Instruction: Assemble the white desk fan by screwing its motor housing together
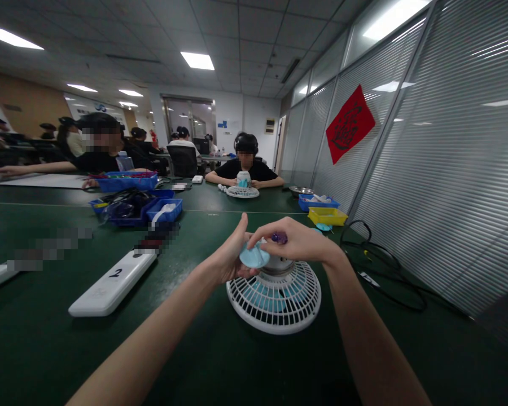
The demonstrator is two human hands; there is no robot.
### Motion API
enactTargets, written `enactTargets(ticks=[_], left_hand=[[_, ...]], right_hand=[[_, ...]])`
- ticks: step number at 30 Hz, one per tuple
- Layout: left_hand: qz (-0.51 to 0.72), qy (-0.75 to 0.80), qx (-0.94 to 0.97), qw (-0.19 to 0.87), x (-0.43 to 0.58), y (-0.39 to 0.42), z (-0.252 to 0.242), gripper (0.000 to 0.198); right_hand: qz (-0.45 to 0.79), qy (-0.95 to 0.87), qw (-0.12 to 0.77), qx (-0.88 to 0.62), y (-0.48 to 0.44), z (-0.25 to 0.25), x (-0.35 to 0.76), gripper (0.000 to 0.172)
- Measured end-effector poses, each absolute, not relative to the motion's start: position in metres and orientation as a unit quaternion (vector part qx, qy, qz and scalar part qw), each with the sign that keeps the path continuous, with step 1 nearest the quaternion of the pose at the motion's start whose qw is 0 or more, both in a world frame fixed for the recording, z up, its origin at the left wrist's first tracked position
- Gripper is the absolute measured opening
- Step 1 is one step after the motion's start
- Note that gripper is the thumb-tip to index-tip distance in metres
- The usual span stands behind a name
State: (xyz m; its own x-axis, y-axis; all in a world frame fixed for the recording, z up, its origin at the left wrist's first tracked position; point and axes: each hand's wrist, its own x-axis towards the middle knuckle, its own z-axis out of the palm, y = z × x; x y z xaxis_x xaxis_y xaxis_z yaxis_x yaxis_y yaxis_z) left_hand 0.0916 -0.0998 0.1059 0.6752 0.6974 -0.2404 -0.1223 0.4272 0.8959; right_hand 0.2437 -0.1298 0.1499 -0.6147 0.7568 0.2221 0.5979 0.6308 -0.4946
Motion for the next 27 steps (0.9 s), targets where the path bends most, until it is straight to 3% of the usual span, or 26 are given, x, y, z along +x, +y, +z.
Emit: enactTargets(ticks=[4, 13, 20, 27], left_hand=[[0.249, 0.312, 0.458, 0.794, 0.091, -0.099, 0.109, 0.072], [0.319, 0.287, 0.447, 0.785, 0.092, -0.097, 0.111, 0.057], [0.355, 0.301, 0.474, 0.747, 0.086, -0.094, 0.11, 0.046], [0.385, 0.33, 0.541, 0.671, 0.088, -0.095, 0.105, 0.043]], right_hand=[[0.172, -0.882, 0.203, -0.389, -0.13, 0.15, 0.244, 0.022], [0.123, -0.855, 0.221, -0.453, -0.125, 0.149, 0.257, 0.017], [0.001, -0.765, 0.316, -0.561, -0.123, 0.151, 0.278, 0.015], [-0.026, -0.751, 0.26, -0.606, -0.114, 0.144, 0.286, 0.018]])
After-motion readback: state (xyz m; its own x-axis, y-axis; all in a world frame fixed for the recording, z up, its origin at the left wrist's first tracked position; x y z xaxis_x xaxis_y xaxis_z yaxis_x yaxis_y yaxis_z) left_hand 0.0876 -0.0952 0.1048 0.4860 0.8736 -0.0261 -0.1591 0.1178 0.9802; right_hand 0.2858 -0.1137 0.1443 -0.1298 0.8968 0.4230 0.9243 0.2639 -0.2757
